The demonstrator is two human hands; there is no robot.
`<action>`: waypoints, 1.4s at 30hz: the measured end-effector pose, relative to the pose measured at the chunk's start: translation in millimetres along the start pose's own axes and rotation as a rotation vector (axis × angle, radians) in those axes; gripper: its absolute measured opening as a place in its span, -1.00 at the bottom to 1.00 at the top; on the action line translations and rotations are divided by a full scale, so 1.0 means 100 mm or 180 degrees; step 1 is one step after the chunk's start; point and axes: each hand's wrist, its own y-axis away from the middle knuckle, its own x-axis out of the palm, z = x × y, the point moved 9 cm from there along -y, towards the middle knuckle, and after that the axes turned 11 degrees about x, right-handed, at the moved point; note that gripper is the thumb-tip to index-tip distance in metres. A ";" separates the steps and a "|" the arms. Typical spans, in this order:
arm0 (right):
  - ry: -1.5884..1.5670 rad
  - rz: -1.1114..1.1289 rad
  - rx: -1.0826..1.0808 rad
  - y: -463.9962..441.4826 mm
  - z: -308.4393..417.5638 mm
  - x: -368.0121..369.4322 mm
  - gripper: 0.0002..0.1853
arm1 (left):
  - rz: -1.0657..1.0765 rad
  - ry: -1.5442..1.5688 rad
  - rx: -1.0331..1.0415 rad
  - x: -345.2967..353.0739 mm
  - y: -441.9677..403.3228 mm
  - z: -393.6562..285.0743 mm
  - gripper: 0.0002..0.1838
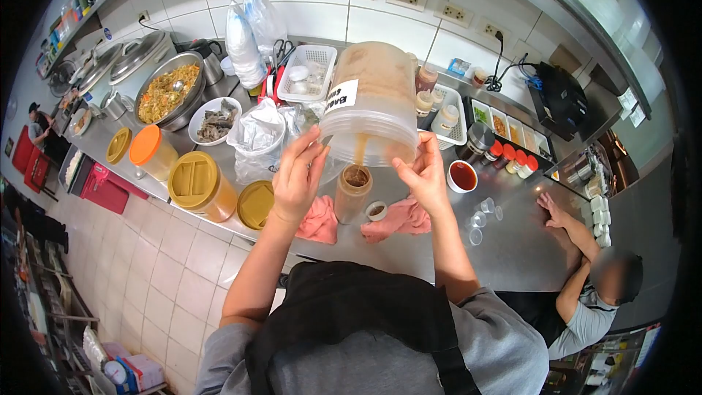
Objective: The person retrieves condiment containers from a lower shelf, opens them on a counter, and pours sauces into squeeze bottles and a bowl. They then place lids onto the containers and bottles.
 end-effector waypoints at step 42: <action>0.2962 0.0916 0.1551 0.41 -2.05 -0.49 -0.12 | 0.1553 0.2007 -0.2426 0.61 1.62 0.68 -0.14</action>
